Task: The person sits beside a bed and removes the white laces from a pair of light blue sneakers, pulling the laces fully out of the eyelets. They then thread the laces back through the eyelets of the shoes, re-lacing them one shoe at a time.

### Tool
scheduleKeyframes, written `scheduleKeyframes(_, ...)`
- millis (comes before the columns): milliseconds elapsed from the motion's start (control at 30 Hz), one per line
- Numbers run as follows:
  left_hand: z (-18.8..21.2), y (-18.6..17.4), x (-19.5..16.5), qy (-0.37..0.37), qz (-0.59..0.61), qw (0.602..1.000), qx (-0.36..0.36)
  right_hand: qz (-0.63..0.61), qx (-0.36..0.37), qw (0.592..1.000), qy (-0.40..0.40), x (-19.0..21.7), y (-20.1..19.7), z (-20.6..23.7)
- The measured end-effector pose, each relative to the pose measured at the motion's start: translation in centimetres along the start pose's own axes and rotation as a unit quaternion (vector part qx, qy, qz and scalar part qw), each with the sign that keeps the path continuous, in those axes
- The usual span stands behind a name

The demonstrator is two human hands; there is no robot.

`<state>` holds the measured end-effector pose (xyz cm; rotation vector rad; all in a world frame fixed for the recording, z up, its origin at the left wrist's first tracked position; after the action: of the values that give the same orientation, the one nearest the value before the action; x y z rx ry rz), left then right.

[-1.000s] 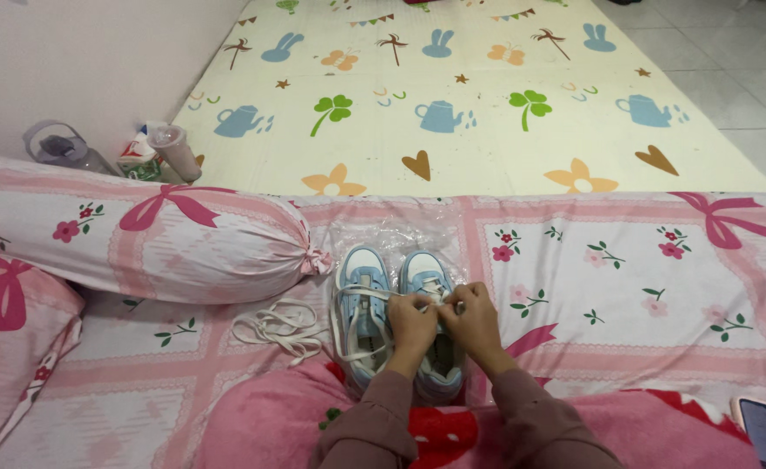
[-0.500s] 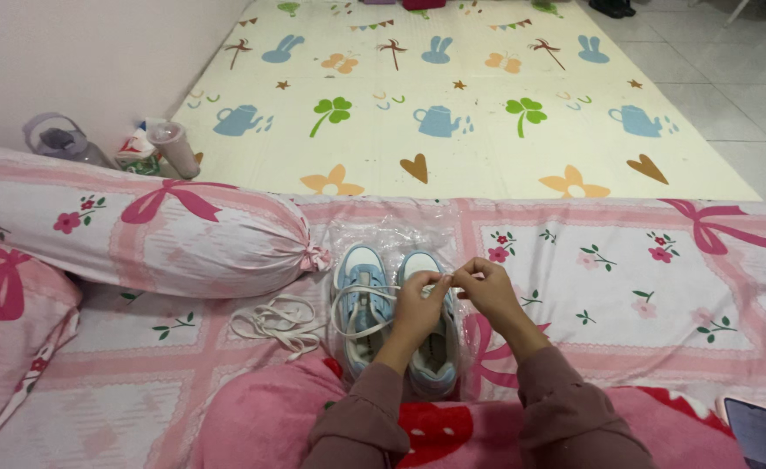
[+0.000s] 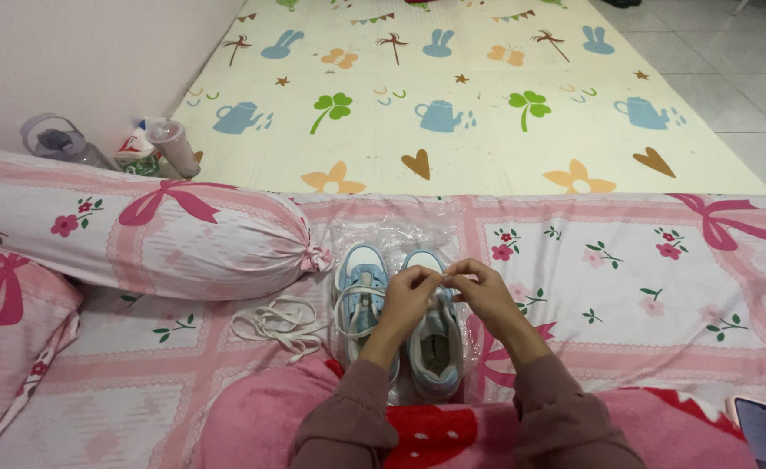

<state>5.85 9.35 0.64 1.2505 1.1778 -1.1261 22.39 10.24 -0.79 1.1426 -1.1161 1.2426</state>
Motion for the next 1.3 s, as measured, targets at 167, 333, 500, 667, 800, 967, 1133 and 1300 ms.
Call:
scheduleKeyframes(167, 0.6, -0.5, -1.0, 0.073, -0.002, 0.997, -0.028, 0.229, -0.011, 0.973, 0.022, -3.0, -0.1, 1.3)
scheduleKeyframes(333, 1.7, -0.4, -0.8, 0.102, -0.347, 0.929, -0.077, 0.295, 0.007, 0.955, -0.019, -3.7, -0.5, 0.4)
scheduleKeyframes(500, 2.3, 0.1, 0.0, 0.087, -0.295, 0.948, -0.077, 0.156, 0.019, 0.984, 0.080, -5.7, -1.7, -0.6)
scheduleKeyframes(667, 2.3, 0.5, -0.1, 0.111, -0.291, 0.945, -0.097, 0.144, 0.010, 0.985, 0.091, -6.3, -1.9, -0.4)
scheduleKeyframes(800, 3.0, 0.9, 0.4, 0.100, -0.410, 0.899, -0.114, 0.160, 0.005, 0.984, 0.083, -6.1, -1.1, -0.3)
scheduleKeyframes(967, 4.1, 1.3, 1.0, 0.085, -0.445, 0.875, -0.167, 0.145, 0.003, 0.983, 0.116, -6.5, -0.6, -0.1)
scheduleKeyframes(1133, 3.4, 1.0, 2.6, 0.009, -0.409, 0.892, -0.192, 0.102, 0.019, 0.987, 0.124, -6.6, -0.5, 0.2)
scheduleKeyframes(1300, 2.5, 0.7, 3.3, -0.034, -0.400, 0.893, -0.202, 0.061, 0.029, 0.989, 0.130, -6.7, -0.1, 0.3)
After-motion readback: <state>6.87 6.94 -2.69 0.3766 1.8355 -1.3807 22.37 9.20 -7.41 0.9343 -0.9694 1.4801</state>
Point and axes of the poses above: each hand's wrist, its own z-axis away from the middle knuckle, its own y-axis out of the palm, x = y × z, the point moved 8 cm from there along -z, towards the middle knuckle, and after that the axes turned 5 degrees about -x, right-handed, at the moved point
